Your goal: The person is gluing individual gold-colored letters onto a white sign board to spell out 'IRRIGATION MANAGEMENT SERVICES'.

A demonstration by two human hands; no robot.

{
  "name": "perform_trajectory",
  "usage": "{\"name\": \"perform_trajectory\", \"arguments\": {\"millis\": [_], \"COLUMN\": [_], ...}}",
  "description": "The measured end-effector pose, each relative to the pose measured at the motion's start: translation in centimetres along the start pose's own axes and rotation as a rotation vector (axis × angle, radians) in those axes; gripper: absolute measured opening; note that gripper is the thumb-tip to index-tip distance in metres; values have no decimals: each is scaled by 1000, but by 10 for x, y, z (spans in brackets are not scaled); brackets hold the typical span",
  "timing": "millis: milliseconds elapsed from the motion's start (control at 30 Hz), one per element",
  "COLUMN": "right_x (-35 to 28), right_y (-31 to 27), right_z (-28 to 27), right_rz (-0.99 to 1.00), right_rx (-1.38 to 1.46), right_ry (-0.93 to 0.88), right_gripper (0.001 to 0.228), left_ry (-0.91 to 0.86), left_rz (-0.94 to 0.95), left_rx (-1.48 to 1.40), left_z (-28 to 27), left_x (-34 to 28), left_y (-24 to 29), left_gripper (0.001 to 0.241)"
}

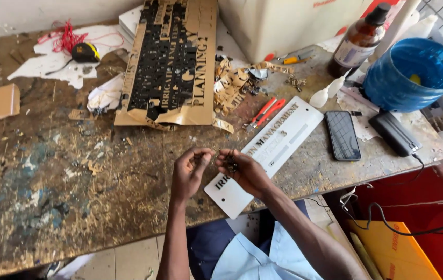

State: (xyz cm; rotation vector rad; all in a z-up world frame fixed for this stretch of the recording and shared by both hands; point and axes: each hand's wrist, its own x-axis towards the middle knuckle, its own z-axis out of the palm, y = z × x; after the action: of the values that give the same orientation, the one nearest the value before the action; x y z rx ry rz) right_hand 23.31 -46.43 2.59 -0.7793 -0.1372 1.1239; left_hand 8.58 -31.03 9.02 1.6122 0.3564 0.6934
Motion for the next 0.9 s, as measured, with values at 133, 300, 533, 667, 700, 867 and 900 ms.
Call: {"name": "perform_trajectory", "arguments": {"millis": [133, 300, 533, 667, 700, 867, 900], "right_x": [-20, -29, -35, -31, -27, -1, 1], "right_y": [-18, -38, -42, -26, -24, 1, 8], "right_z": [-6, -24, -10, -9, -11, -33, -36], "right_rz": [-19, -60, 8, 40, 52, 64, 77], "right_rx": [-14, -35, 21, 64, 54, 57, 61], "right_ry": [-18, -5, -35, -84, -98, -128, -131], "right_gripper": [46, 54, 70, 66, 64, 61, 61], "left_ry": [71, 178, 125, 60, 37, -38, -34], "left_rz": [-26, 52, 214, 182, 190, 145, 114], "left_rx": [-16, 90, 275, 417, 483, 611, 610], "left_z": [10, 17, 56, 60, 62, 56, 53], "left_x": [-21, -50, -60, -53, -48, -39, -42], "left_y": [-23, -48, -27, -11, -10, 4, 4], "left_gripper": [16, 18, 23, 29, 30, 29, 27]}}
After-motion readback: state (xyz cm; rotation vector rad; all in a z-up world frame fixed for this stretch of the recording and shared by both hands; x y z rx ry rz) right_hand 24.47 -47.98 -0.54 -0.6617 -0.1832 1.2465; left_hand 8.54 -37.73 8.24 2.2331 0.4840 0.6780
